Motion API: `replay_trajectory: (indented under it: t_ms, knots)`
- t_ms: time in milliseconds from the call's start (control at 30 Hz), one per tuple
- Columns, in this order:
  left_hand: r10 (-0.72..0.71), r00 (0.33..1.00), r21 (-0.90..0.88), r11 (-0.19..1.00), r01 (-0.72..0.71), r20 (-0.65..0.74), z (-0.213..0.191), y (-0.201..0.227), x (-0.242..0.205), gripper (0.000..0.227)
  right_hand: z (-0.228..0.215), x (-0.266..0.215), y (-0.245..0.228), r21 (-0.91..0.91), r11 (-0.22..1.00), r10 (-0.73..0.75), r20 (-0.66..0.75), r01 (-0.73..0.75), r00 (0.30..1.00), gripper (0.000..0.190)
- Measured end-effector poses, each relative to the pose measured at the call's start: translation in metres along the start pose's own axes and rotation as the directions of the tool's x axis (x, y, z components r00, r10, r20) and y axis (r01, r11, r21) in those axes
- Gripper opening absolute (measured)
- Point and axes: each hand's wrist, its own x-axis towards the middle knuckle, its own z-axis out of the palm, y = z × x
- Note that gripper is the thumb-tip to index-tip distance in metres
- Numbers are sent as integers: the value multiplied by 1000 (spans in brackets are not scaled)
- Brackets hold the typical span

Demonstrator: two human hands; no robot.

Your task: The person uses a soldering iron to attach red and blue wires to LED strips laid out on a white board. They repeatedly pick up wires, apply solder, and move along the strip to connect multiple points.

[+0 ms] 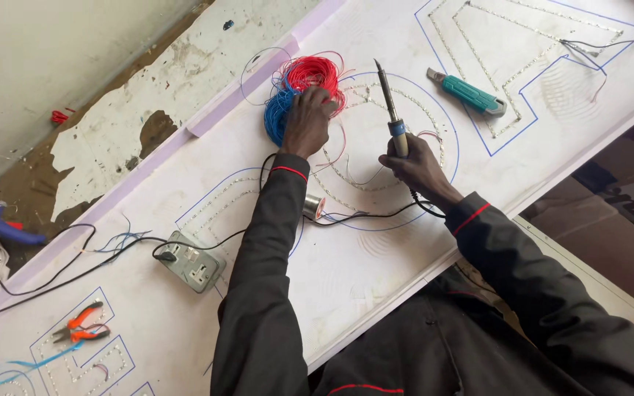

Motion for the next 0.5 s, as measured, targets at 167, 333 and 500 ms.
replay_trajectory:
  t_ms: [167, 333, 500]
  knots:
    - [-120, 978, -49, 992, 113, -168, 3, 12, 0, 13, -2, 0, 7, 17, 1000, 26, -16, -25, 1000, 19]
    - [-234, 934, -239, 956, 170, -269, -9, 18, -15, 16, 1, 3, 3, 27, 1000, -11, -42, 12, 999, 18]
    - [-228, 918, -316, 941, 121, -326, -34, 41, -26, 13, 28, 9, -43, 229, 973, -15, -30, 22, 999, 44]
